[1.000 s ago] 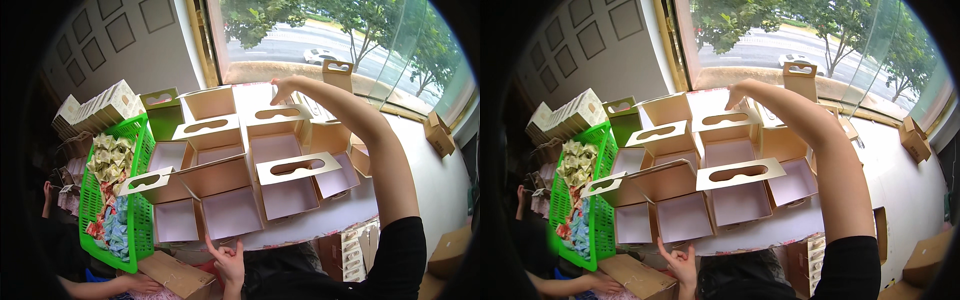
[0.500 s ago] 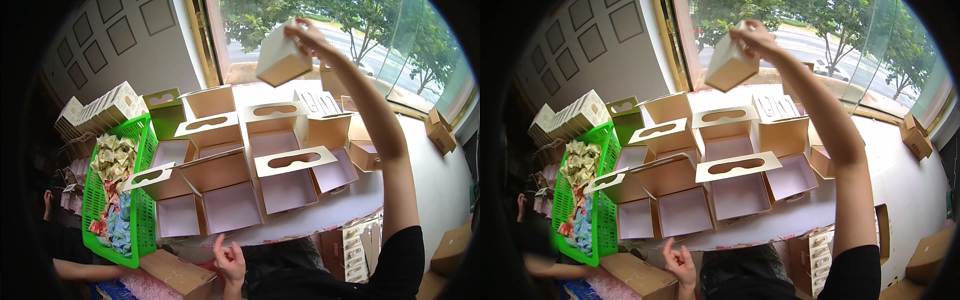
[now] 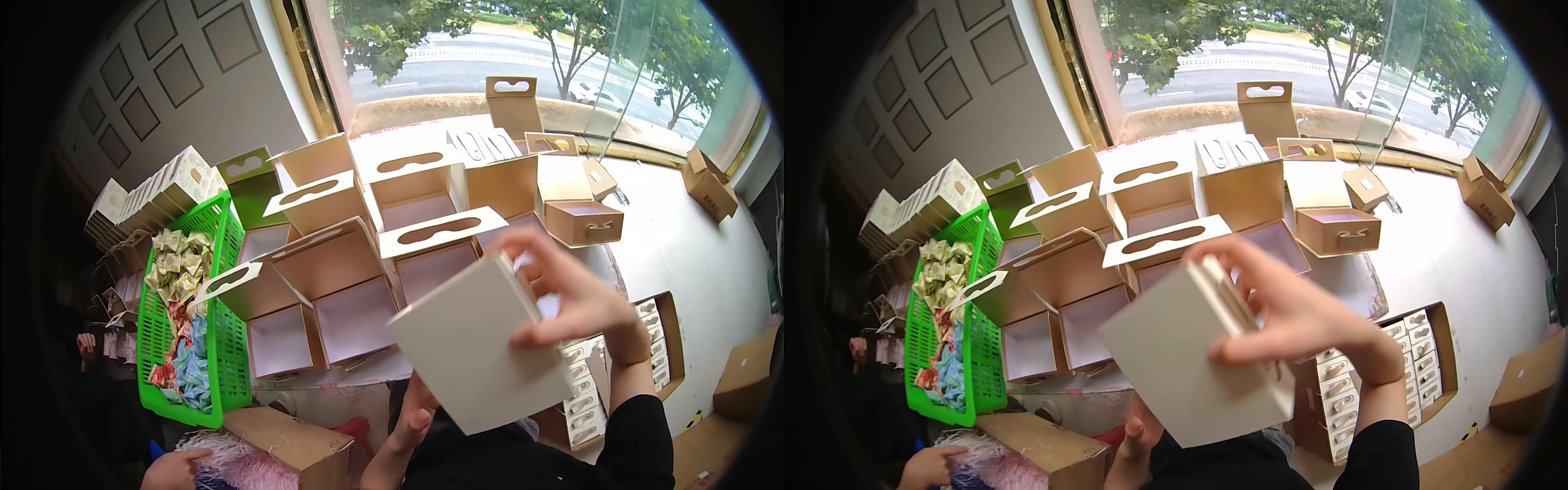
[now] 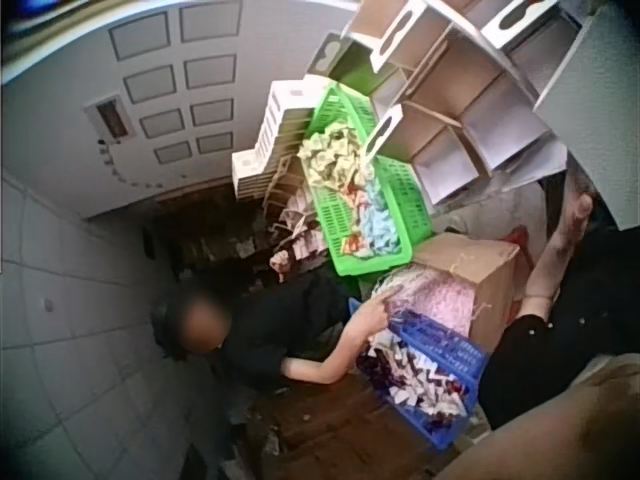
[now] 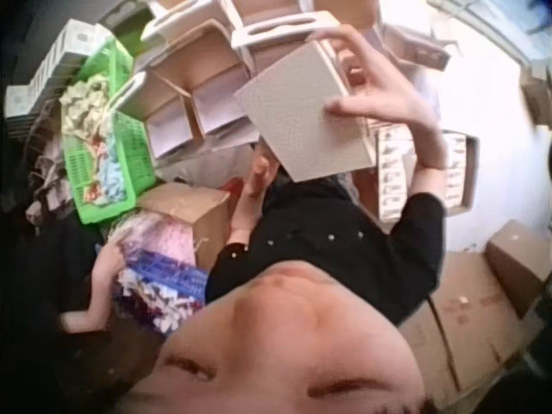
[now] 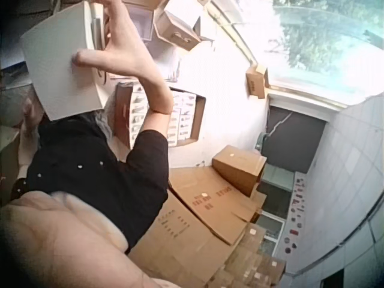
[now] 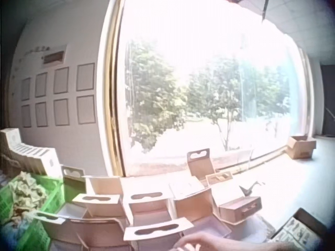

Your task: The person assembles small cardboard boxes by folding and inserting tabs, then places them on a table. The person then adds pink shredded paper into the assembled boxes.

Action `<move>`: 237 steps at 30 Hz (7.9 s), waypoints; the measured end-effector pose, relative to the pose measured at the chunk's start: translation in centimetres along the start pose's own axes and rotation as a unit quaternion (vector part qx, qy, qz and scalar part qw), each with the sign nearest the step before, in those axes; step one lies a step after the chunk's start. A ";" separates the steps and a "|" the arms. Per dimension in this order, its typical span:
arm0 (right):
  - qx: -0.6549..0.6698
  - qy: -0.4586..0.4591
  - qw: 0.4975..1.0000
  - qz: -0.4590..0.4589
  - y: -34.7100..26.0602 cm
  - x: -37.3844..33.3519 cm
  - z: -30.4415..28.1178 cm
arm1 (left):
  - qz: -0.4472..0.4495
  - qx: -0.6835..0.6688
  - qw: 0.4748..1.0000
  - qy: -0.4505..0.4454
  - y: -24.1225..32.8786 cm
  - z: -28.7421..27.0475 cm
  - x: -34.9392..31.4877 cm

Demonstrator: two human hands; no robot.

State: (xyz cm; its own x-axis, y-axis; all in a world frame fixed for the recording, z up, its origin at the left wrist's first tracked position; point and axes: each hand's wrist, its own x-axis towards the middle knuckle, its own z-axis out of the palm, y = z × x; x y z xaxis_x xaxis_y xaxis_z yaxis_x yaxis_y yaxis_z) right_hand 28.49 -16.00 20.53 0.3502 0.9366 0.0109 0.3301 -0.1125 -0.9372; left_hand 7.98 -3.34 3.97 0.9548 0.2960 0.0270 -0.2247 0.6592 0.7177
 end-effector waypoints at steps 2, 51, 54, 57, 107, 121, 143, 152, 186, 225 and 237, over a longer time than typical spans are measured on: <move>-0.091 -0.014 0.995 -0.029 1.7 -1.1 2.1 | -0.064 0.083 0.994 -0.004 -0.6 -1.0 -0.3; -0.195 0.027 0.979 0.048 2.9 -10.5 5.2 | 0.081 0.266 0.954 0.110 -2.3 1.5 -2.3; -0.156 -0.017 0.987 0.047 2.9 -10.5 3.2 | 0.077 0.278 0.946 0.147 -2.1 2.0 -2.1; -0.029 0.018 0.999 0.020 3.8 -10.7 0.5 | 0.130 0.269 0.945 0.134 -2.7 -0.3 -2.1; -0.496 0.122 0.831 -0.221 5.1 12.0 -3.7 | 0.333 0.791 0.494 0.142 -6.0 -1.0 4.3; -0.365 0.121 0.891 -0.243 3.6 12.4 -5.0 | 0.330 0.785 0.507 0.138 -5.6 -0.8 4.7; -0.559 -0.117 0.771 0.281 10.8 26.8 -13.1 | 0.289 0.805 0.505 0.119 -5.6 -0.9 4.3; -0.598 -0.053 0.757 0.258 14.5 28.1 -12.9 | 0.295 0.802 0.505 0.119 -5.8 -1.0 4.4; -0.068 0.018 0.997 0.045 4.8 -7.9 2.4 | -0.027 0.198 0.980 -0.020 -1.9 2.9 -0.7; 0.306 0.092 0.945 0.072 5.6 -8.5 2.4 | 0.125 0.055 0.990 0.023 -6.1 -4.6 -2.8; -0.004 -0.017 0.984 -0.175 1.2 -11.8 5.2 | 0.120 0.375 0.918 0.039 -0.9 4.7 -3.3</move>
State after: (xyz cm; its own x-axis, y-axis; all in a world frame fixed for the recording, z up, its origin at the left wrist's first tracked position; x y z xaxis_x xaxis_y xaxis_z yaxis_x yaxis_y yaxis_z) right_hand 20.18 -25.42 17.47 0.1835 0.9289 0.3216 0.4320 0.2177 -0.8752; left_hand 5.95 -8.18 6.54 0.8713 0.4393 0.2188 -0.2021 -0.0849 0.9757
